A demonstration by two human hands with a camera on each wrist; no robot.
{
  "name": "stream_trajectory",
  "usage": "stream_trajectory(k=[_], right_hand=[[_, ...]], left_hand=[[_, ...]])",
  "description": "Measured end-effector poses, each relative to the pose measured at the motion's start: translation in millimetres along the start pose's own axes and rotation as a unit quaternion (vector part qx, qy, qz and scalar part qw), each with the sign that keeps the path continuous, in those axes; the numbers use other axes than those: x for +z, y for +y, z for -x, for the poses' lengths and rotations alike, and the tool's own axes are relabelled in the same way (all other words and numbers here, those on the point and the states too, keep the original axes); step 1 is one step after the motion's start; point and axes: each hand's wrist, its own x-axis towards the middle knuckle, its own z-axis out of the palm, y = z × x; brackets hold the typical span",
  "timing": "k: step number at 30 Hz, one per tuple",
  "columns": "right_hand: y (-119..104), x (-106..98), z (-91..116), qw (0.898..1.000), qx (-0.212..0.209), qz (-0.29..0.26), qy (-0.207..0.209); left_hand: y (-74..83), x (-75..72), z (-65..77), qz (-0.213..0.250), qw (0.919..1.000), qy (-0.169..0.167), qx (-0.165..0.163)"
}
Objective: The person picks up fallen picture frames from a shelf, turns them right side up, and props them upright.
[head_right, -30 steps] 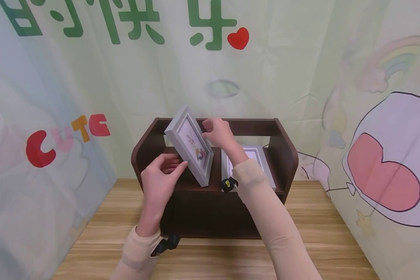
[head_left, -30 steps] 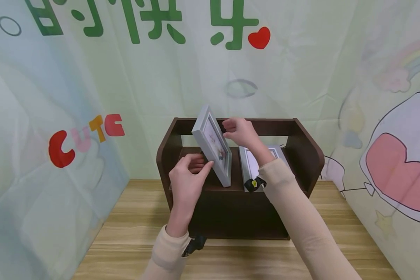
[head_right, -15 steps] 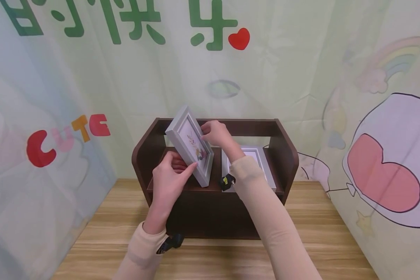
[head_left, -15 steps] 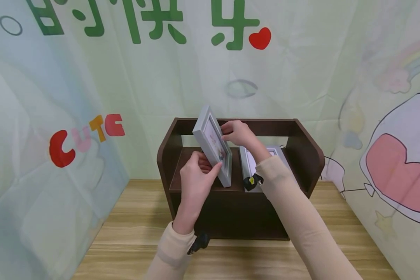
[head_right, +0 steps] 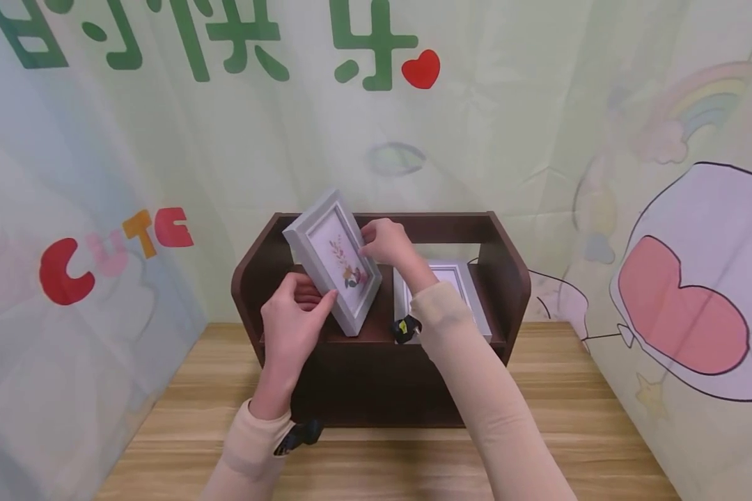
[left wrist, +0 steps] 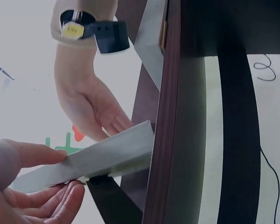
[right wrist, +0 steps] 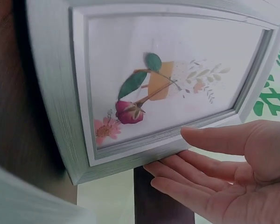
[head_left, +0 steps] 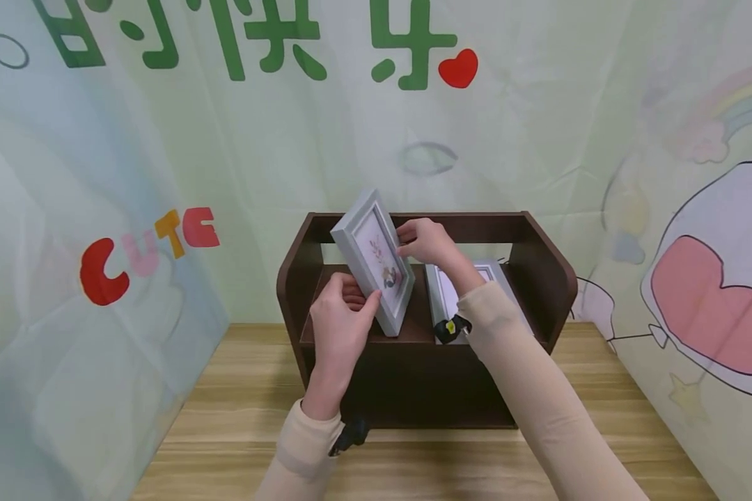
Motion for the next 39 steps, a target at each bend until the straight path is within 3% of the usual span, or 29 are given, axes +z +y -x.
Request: stream_trajectory(k=[11, 18, 25, 39], right_hand=[[-1, -5, 13, 1.0, 0.013, 0.01, 0.015], [3, -7, 20, 0.999, 0.028, 0.004, 0.027], [8, -4, 31, 0.998, 0.044, -0.015, 0.031], [14, 5, 54, 0.995, 0.025, -0.049, 0.079]], left_hand=[[-17.1, -11.4, -12.5, 0.019, 0.9989, 0.042, 0.012], [-25.2, -14.6, -20.5, 0.004, 0.9981, 0.062, 0.006], [-27.3, -14.8, -24.9, 0.005, 0.9978, 0.066, 0.001], [-32.2, -11.0, -31.9, 0.003, 0.9972, 0.075, 0.003]])
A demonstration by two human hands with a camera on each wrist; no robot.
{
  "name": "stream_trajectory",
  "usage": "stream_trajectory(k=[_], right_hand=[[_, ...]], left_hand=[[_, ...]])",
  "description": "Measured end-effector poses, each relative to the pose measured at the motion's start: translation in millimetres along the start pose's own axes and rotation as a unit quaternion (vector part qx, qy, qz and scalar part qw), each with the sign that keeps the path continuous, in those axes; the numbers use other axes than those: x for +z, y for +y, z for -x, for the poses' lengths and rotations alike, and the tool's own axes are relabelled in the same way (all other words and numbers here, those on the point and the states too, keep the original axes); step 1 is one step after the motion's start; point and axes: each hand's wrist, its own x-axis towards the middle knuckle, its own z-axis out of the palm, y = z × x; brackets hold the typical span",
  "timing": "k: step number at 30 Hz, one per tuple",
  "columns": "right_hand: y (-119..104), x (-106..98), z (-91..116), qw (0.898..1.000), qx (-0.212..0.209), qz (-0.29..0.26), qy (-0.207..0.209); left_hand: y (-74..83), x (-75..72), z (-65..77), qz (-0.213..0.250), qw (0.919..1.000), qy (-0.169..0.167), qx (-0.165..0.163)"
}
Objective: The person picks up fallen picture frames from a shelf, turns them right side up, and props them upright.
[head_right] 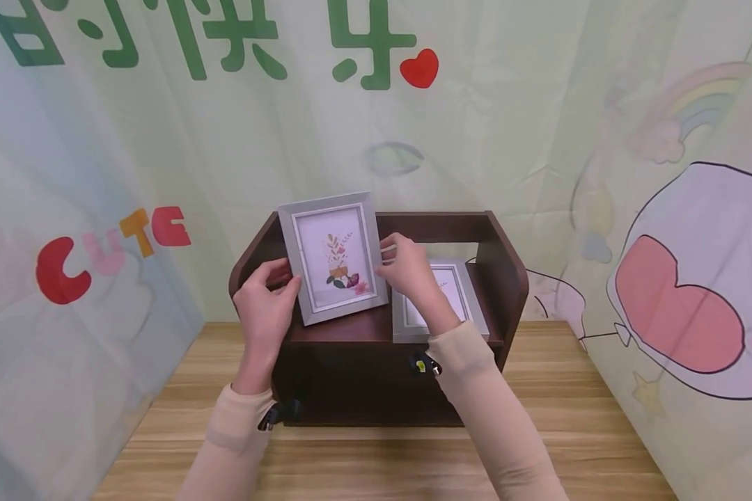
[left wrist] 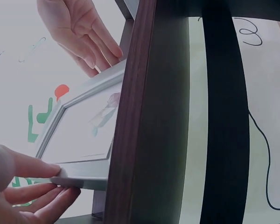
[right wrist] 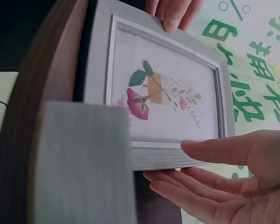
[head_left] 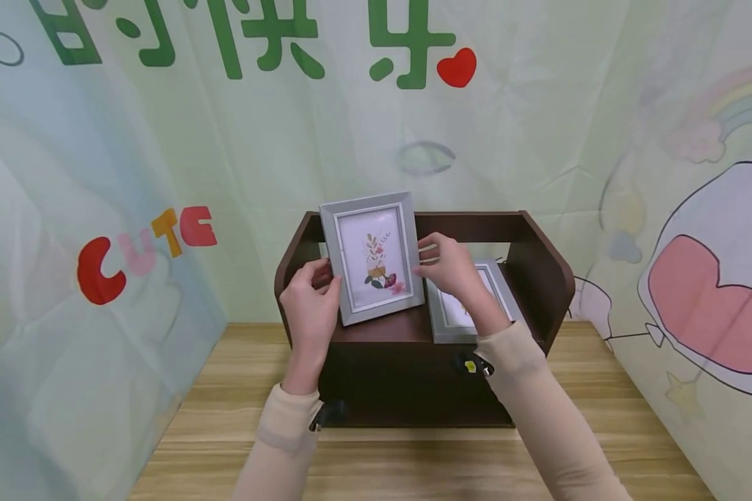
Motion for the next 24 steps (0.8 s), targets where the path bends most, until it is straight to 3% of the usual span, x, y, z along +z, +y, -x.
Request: stream_trajectory(k=[16, 24], right_hand=[[14, 15, 19, 0.995, -0.027, -0.051, 0.08], [20, 26, 25, 0.984, -0.049, -0.117, 0.129]], left_hand=[[-1.7, 4.7, -4.7, -0.005, 1.0, -0.006, -0.002], [-3.8, 9.8, -7.5, -0.008, 1.0, 0.0, 0.004]])
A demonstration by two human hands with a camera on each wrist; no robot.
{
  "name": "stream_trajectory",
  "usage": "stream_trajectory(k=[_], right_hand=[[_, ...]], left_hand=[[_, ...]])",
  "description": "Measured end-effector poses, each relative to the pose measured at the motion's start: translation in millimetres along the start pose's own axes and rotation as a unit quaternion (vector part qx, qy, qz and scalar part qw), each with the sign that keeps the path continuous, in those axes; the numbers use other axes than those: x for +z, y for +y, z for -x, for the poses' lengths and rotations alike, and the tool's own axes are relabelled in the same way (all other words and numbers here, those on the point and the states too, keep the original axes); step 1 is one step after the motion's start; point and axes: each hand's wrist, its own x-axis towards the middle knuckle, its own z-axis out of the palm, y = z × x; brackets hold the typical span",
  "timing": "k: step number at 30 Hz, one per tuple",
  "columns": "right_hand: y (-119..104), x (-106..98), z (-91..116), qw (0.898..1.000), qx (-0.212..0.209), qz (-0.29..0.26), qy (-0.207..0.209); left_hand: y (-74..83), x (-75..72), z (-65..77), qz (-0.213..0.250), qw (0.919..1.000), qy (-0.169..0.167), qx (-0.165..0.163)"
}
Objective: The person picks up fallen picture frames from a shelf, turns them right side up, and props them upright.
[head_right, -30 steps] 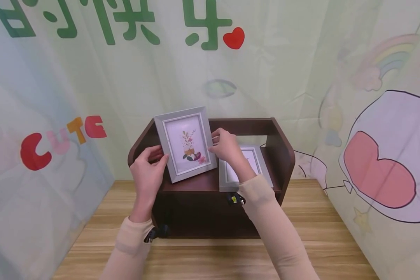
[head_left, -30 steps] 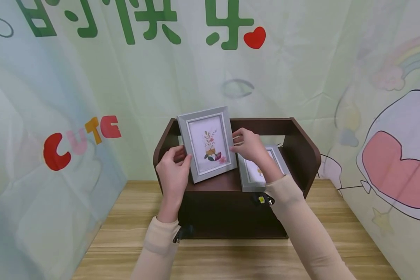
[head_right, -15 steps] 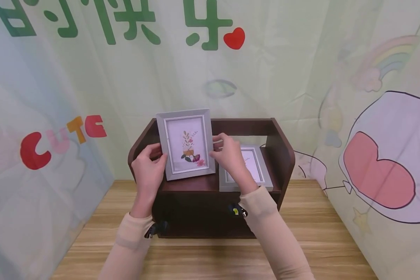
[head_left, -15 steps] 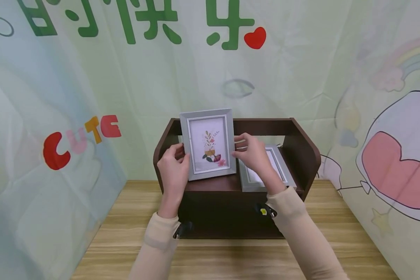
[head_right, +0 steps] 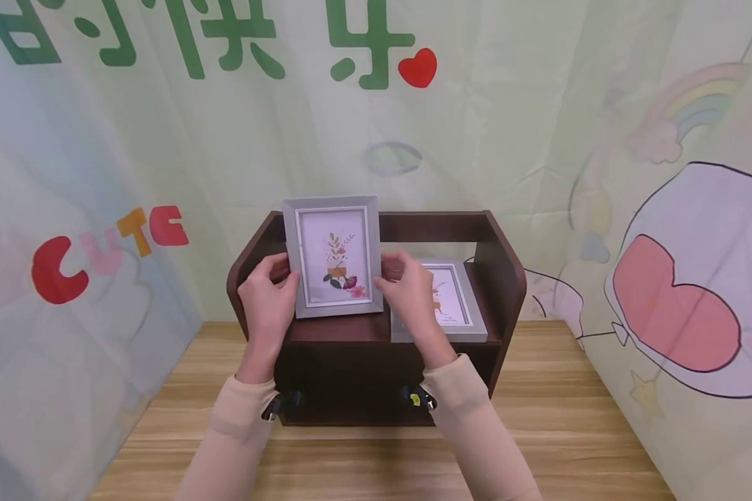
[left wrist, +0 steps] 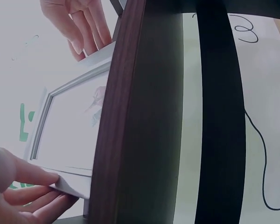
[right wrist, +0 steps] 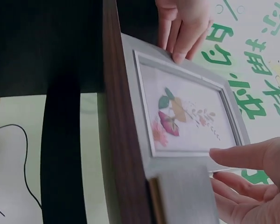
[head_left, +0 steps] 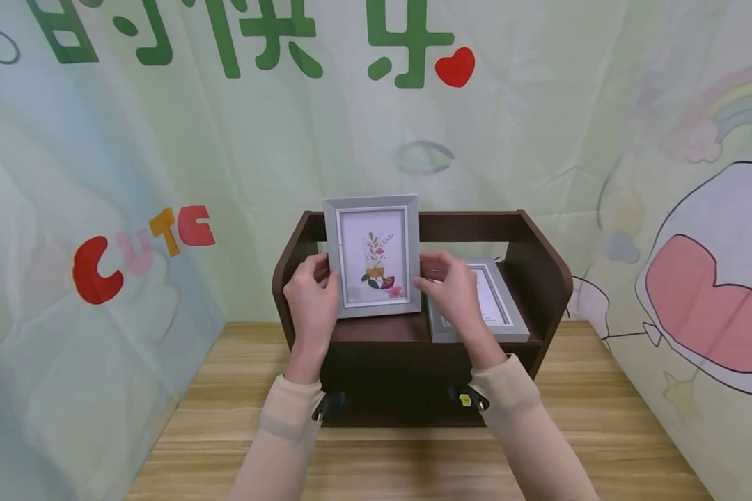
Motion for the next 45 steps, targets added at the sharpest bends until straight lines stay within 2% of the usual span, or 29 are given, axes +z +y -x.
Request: stream_trajectory(k=[7, 14, 21, 32, 40, 45], right_hand=[[-3, 11, 8, 0.999, -0.005, -0.021, 0.042], [-5, 20, 11, 0.997, -0.017, -0.035, 0.063], [-6, 28, 9, 0.997, -0.022, -0.027, 0.063], [-10, 40, 10, 0.998, -0.027, -0.032, 0.048], [-12, 44, 11, 0.998, -0.028, -0.038, 0.041], [-12, 41, 12, 0.999, -0.027, -0.031, 0.027]], left_hand=[[-2.4, 2.1, -2.0, -0.006, 0.9999, 0.014, 0.006], [-3.2, 1.6, -0.6, -0.021, 0.9996, 0.019, 0.002], [-1.4, -1.8, 4.2, -0.031, 0.9993, 0.013, -0.014], [5.7, -6.1, 10.5, -0.047, 0.9959, -0.027, -0.073], [9.3, -5.5, 12.5, -0.047, 0.9942, -0.049, -0.084], [10.7, -3.2, 14.2, -0.046, 0.9951, -0.037, -0.079]])
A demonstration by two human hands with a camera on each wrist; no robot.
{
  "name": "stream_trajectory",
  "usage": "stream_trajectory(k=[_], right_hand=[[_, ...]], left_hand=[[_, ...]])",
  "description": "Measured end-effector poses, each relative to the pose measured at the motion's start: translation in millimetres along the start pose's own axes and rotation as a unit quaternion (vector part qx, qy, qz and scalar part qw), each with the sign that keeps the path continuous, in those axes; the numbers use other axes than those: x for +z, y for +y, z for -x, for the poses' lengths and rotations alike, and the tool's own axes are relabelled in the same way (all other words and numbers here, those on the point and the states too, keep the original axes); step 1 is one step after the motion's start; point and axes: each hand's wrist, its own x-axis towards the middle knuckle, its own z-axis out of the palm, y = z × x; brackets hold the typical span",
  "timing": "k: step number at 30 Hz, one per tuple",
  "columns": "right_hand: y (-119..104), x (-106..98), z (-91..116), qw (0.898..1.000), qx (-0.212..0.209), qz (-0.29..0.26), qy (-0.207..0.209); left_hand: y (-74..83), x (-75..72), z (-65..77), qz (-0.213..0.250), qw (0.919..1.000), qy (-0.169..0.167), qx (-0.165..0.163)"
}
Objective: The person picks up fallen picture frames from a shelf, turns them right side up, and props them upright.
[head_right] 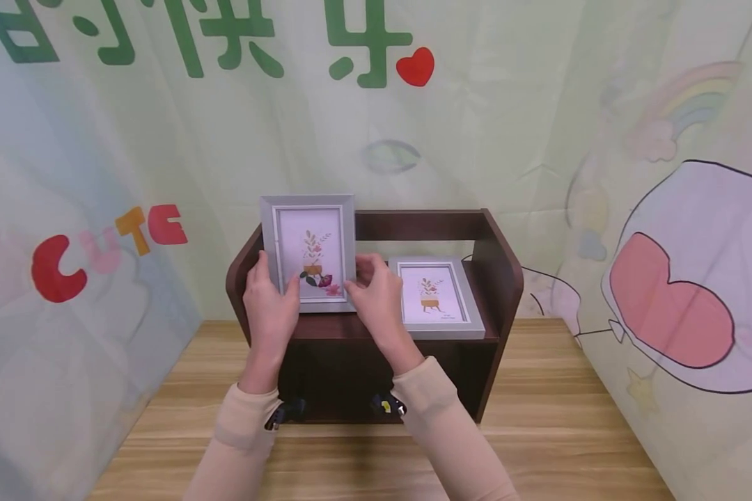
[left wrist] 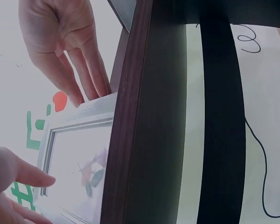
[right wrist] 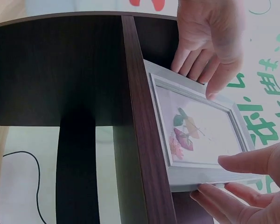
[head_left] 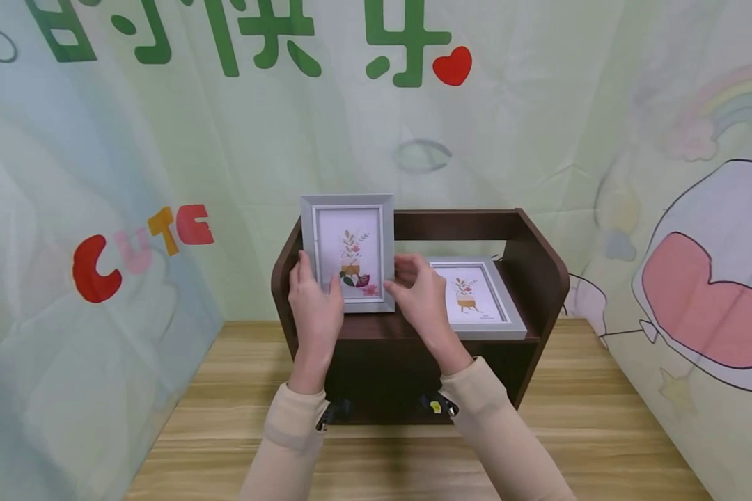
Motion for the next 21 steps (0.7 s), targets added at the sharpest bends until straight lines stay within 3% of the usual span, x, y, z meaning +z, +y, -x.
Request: stream_trajectory(k=[5, 11, 17, 21], right_hand=[[0, -9, -1, 1.0, 0.001, 0.019, -0.007], [4, -29, -4, 0.999, 0.013, 0.043, 0.0], [7, -51, -5, 0.996, 0.016, 0.089, 0.008], [9, -65, -5, 0.991, 0.026, 0.128, 0.006]], left_hand=[[4.6, 6.6, 5.2, 0.019, 0.9975, 0.038, 0.057], [14.7, 19.3, 12.0, 0.019, 0.9855, 0.076, 0.151], [23.6, 32.5, 16.3, 0.03, 0.9795, 0.055, 0.191], [29.6, 40.0, 19.1, 0.037, 0.979, 0.03, 0.198]])
